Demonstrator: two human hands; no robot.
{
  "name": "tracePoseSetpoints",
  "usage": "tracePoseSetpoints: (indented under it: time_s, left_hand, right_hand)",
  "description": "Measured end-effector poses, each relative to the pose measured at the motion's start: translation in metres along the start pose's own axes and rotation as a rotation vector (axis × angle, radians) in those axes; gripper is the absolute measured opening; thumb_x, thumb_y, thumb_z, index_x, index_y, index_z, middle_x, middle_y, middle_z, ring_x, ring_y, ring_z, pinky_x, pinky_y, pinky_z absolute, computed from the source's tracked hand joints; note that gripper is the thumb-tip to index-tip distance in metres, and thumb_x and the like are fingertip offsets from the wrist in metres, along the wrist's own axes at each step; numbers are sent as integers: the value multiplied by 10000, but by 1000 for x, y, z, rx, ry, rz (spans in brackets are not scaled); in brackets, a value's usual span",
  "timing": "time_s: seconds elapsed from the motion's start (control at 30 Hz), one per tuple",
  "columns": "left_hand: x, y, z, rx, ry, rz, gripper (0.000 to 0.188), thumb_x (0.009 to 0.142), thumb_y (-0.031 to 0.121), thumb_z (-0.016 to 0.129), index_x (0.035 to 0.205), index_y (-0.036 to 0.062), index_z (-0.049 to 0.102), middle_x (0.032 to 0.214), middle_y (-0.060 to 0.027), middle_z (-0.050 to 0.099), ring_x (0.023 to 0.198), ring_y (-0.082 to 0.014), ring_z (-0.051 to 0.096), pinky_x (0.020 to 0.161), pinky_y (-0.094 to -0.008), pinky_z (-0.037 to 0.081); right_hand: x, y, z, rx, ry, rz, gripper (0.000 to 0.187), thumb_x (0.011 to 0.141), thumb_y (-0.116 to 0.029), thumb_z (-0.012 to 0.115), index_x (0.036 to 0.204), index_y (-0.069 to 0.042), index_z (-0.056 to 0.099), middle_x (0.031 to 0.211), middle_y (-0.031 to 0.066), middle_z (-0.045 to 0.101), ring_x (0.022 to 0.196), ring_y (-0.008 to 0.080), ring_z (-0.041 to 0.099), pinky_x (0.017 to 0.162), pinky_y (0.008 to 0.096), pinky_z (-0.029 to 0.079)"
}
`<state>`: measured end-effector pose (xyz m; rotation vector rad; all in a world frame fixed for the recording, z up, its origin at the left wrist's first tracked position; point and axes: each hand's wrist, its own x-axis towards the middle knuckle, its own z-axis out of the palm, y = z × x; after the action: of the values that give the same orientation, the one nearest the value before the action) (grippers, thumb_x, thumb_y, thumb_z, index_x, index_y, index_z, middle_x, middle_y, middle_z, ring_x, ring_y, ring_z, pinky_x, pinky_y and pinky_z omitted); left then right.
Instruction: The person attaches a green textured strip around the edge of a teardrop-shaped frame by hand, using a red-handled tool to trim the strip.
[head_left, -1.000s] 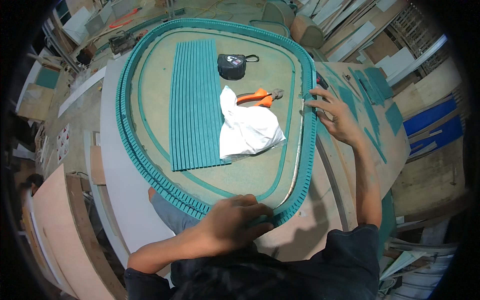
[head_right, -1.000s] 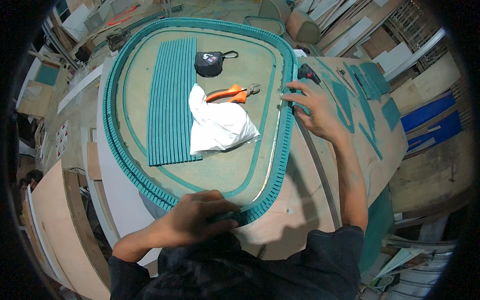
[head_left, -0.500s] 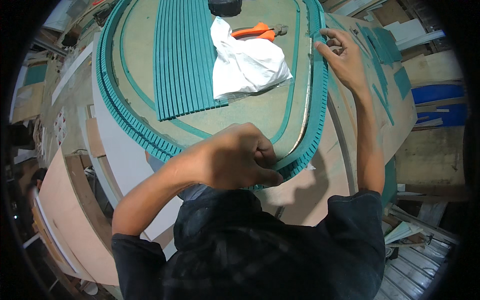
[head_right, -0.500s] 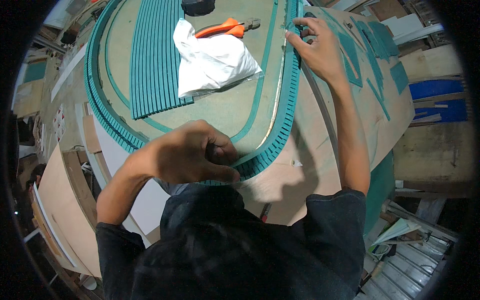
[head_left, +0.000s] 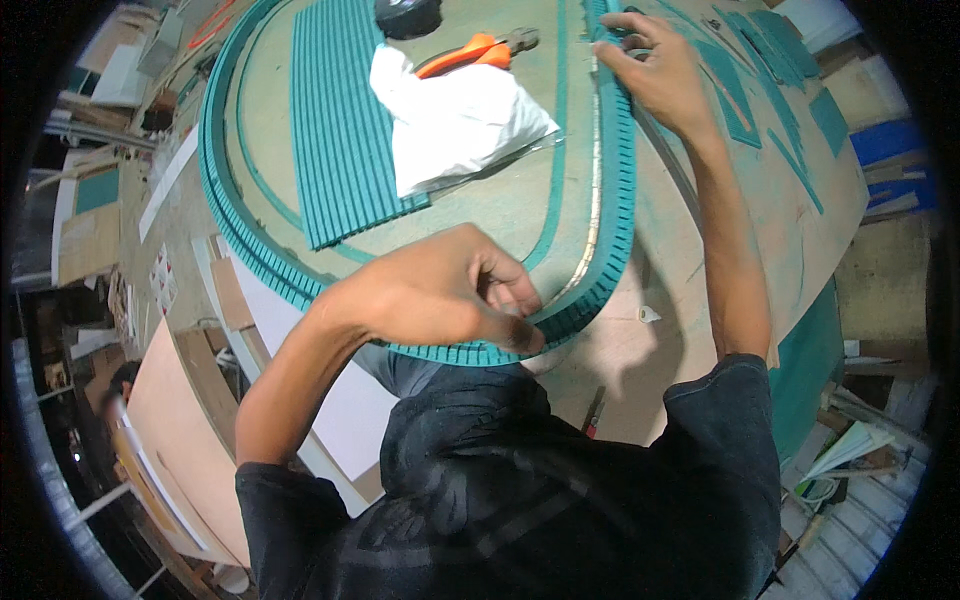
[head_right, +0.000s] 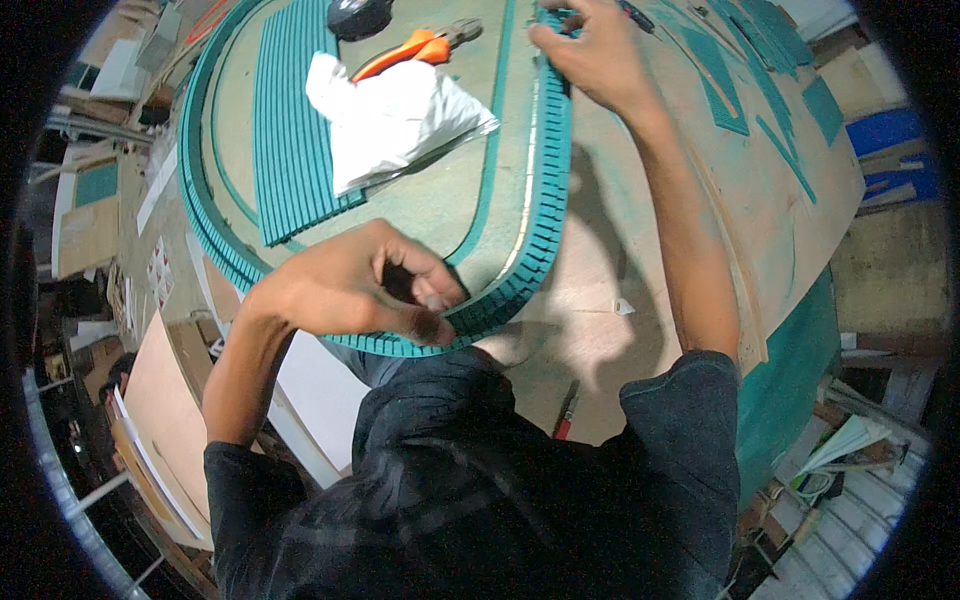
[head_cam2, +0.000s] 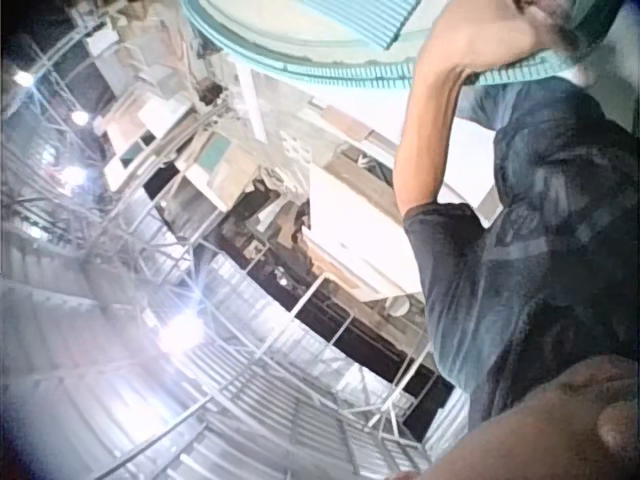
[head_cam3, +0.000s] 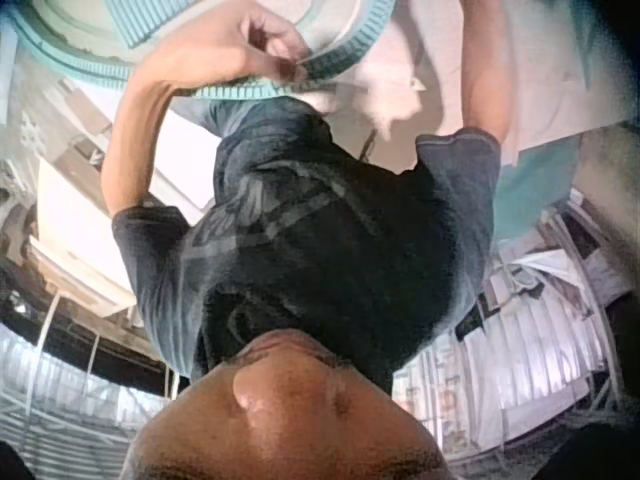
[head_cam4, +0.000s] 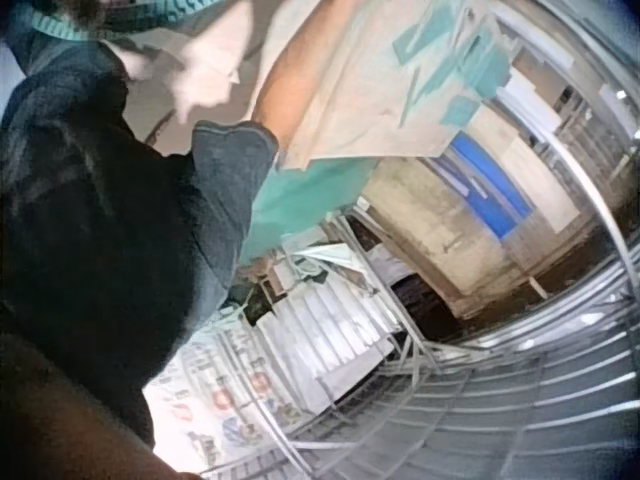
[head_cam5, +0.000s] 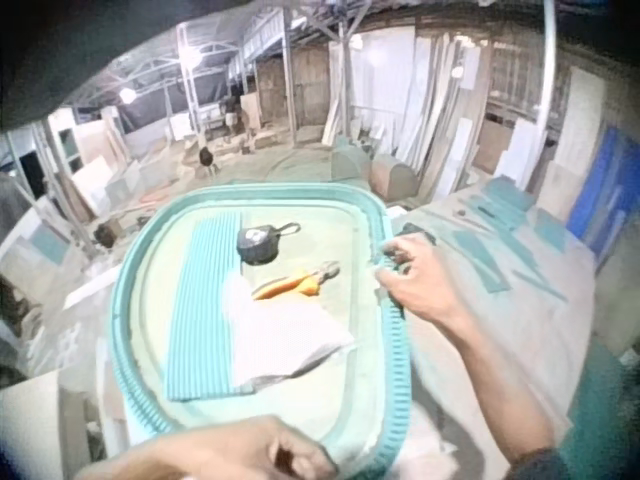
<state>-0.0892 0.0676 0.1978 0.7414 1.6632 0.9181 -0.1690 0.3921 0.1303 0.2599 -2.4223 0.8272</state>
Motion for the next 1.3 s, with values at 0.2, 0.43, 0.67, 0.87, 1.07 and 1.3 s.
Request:
tracePoseSetpoints:
  time_s: [0.2, 0.43, 0.67, 0.87, 1.07, 1.3]
  left_hand:
    - [-13, 6, 18, -123, 194, -85, 317, 867, 155, 849, 1130, -5, 775, 950, -33, 765, 856, -101, 655, 815, -265, 518]
    - [-23, 16, 36, 44, 322, -47, 328, 866, 102, 807, 1158, -35, 748, 949, -82, 740, 898, -135, 640, 846, -286, 498]
    - [-30, 16, 39, 161, 383, 50, 358, 863, 119, 814, 1182, -28, 742, 961, -106, 730, 897, -168, 634, 859, -311, 496]
    - [-34, 9, 33, -9, 375, 58, 404, 855, 162, 854, 1209, 5, 735, 990, -46, 706, 926, -142, 608, 884, -304, 491]
    - [-17, 6, 13, 80, 454, 15, 394, 900, 219, 816, 1224, 7, 745, 945, -11, 713, 837, -85, 576, 779, -265, 479]
    - [-5, -1, 21, 28, 405, -20, 345, 836, 120, 857, 1145, -6, 766, 876, -12, 709, 772, -76, 588, 733, -263, 496]
  right_hand:
    - [-18, -28, -6, -125, 68, 110, 616, 876, -375, 822, 1321, 12, 646, 922, 88, 632, 744, 114, 577, 626, 290, 522]
    - [-29, -55, -8, -84, -2, 227, 507, 836, -280, 745, 1232, 27, 671, 912, 230, 738, 851, 364, 746, 806, 440, 588]
    - [-21, -68, -13, -101, -79, 270, 502, 833, -244, 695, 1240, 47, 660, 933, 269, 736, 927, 422, 737, 860, 487, 584]
    - [-13, -60, -15, -89, 2, 198, 537, 819, -246, 724, 1284, 12, 654, 820, 183, 659, 772, 310, 668, 749, 419, 551]
    - [31, -57, -21, -43, 76, 21, 424, 782, -202, 749, 1146, 6, 688, 759, 150, 630, 673, 253, 614, 636, 378, 496]
    - [31, -56, 1, -27, -105, 37, 454, 782, -197, 725, 1188, 0, 676, 711, 134, 589, 645, 252, 578, 623, 399, 484]
